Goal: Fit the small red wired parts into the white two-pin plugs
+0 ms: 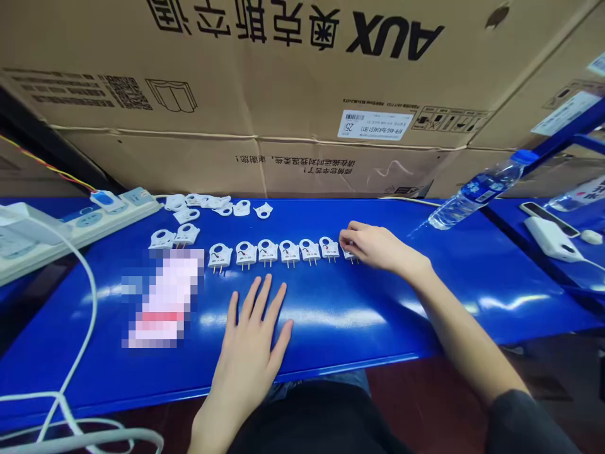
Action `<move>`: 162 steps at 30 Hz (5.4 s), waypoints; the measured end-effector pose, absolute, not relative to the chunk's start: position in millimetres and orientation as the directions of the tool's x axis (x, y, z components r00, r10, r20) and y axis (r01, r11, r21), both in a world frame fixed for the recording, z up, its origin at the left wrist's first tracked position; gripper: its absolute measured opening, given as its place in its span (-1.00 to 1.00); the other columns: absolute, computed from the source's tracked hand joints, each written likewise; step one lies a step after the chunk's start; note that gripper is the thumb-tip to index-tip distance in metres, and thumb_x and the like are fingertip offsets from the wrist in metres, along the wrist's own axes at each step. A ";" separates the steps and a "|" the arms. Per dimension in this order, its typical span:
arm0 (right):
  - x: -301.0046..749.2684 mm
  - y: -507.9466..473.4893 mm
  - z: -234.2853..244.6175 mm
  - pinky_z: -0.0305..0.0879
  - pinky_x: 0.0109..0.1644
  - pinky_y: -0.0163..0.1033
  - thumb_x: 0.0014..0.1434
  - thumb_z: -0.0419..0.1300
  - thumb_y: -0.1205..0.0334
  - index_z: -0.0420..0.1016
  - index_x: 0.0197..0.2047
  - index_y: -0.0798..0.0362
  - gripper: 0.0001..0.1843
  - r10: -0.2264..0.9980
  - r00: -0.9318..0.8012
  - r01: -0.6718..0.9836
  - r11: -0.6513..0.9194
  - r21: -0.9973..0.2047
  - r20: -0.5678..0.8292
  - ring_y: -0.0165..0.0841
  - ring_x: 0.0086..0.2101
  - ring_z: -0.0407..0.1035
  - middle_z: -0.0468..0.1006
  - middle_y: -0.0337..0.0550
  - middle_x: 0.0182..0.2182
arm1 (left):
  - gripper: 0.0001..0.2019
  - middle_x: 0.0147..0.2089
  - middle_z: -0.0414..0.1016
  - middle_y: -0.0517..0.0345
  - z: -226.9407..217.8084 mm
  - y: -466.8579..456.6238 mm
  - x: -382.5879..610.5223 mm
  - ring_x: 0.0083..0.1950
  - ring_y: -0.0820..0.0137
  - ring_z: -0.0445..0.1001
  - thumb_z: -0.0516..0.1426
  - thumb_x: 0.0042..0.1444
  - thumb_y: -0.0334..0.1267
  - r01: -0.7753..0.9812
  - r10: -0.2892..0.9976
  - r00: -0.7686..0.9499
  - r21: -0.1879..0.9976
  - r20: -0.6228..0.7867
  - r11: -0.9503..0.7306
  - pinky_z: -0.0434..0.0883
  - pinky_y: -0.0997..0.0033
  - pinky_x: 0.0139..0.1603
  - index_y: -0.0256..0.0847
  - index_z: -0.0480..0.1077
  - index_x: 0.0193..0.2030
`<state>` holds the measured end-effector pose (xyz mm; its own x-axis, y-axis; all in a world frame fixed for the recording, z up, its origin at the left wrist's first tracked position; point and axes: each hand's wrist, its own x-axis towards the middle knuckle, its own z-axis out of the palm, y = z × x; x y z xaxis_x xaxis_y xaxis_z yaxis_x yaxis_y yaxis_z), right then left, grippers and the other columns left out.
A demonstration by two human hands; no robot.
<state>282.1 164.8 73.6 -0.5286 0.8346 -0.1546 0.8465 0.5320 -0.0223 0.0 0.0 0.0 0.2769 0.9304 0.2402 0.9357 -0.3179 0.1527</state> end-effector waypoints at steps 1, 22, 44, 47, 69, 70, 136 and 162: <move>283.6 165.1 72.7 0.12 -0.29 -0.28 0.49 0.06 0.27 0.54 -0.05 0.03 -0.79 0.834 -0.529 0.847 0.530 -0.033 -0.156 -0.33 -0.31 0.39 0.51 -0.08 -0.16 | -0.39 0.62 0.08 0.01 -0.2 0.0 0.0 0.62 0.04 0.06 -0.04 0.46 -0.03 0.938 0.930 0.276 0.145 0.243 -0.316 0.11 -0.32 0.54 -0.04 0.03 0.59; 272.8 148.8 74.1 0.31 -0.07 -0.26 0.44 0.17 0.24 0.58 -0.08 0.05 -0.85 0.698 -0.713 0.503 0.566 -0.653 0.056 -0.31 -0.18 0.48 0.64 -0.14 -0.15 | -0.40 0.60 0.11 -0.02 0.1 2.6 1.1 0.61 0.05 0.09 -0.07 0.48 -0.05 0.937 0.915 0.303 0.089 0.267 -0.336 0.09 -0.28 0.54 -0.11 0.05 0.58; 257.2 162.4 43.6 0.23 -0.09 -0.26 0.43 0.16 0.24 0.60 -0.08 0.02 -0.83 0.850 -0.516 0.764 0.512 -0.392 0.105 -0.30 -0.15 0.46 0.59 -0.11 -0.13 | -0.41 0.61 0.10 -0.04 1.7 1.9 0.6 0.61 0.04 0.08 -0.06 0.47 -0.07 0.927 0.909 0.312 0.122 0.276 -0.355 0.07 -0.27 0.55 -0.13 0.08 0.57; 258.6 162.0 44.6 0.24 -0.07 -0.25 0.45 0.14 0.23 0.60 -0.02 0.00 -0.80 0.832 -0.544 0.746 0.538 -0.393 0.108 -0.28 -0.12 0.45 0.57 -0.10 -0.11 | -0.41 0.61 0.10 -0.05 1.9 2.1 0.6 0.62 0.04 0.07 -0.06 0.47 -0.08 0.927 0.912 0.313 0.123 0.267 -0.354 0.08 -0.28 0.55 -0.13 0.06 0.58; 246.9 151.5 64.6 0.36 0.03 -0.18 0.48 0.15 0.17 0.67 -0.06 0.02 -0.75 0.749 -0.657 0.565 0.562 -0.604 0.082 -0.28 -0.11 0.51 0.65 -0.08 -0.10 | -0.39 0.61 0.09 -0.06 2.5 1.3 0.4 0.61 0.02 0.07 -0.05 0.46 -0.07 0.927 0.917 0.305 0.140 0.255 -0.347 0.06 -0.30 0.55 -0.12 0.04 0.58; 245.7 151.8 63.2 0.36 0.05 -0.17 0.48 0.15 0.19 0.67 -0.04 0.02 -0.75 0.759 -0.645 0.577 0.559 -0.596 0.088 -0.27 -0.09 0.51 0.65 -0.08 -0.07 | -0.38 0.61 0.08 -0.05 2.4 1.4 0.4 0.61 0.00 0.07 -0.04 0.46 -0.07 0.927 0.919 0.305 0.142 0.249 -0.346 0.07 -0.30 0.55 -0.12 0.03 0.59; 168.9 164.5 56.6 0.13 -0.25 -0.28 0.44 0.14 0.27 0.58 -0.11 0.01 -0.84 0.788 -0.614 0.742 0.593 -0.312 0.038 -0.29 -0.16 0.48 0.62 -0.11 -0.09 | -0.42 0.61 0.07 -0.03 1.7 -1.8 0.0 0.63 0.03 0.02 -0.06 0.48 -0.06 0.930 0.925 0.290 0.157 0.246 -0.333 0.04 -0.28 0.57 -0.17 0.12 0.56; 165.3 171.3 74.5 0.23 -0.05 -0.26 0.42 0.16 0.30 0.63 0.05 0.03 -0.75 0.727 -0.683 0.640 0.646 -0.416 0.077 -0.29 -0.09 0.47 0.64 -0.10 -0.04 | -0.41 0.60 0.10 -0.03 -0.5 -0.5 -0.3 0.63 0.05 0.02 -0.06 0.47 -0.06 0.927 0.917 0.302 0.143 0.262 -0.346 0.03 -0.27 0.57 -0.17 0.10 0.56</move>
<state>165.3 171.3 74.5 -0.6828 0.7266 0.0769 0.6404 0.6458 -0.4157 -0.3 -0.5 -0.5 0.3019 0.9166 0.2621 0.9273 -0.3461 0.1426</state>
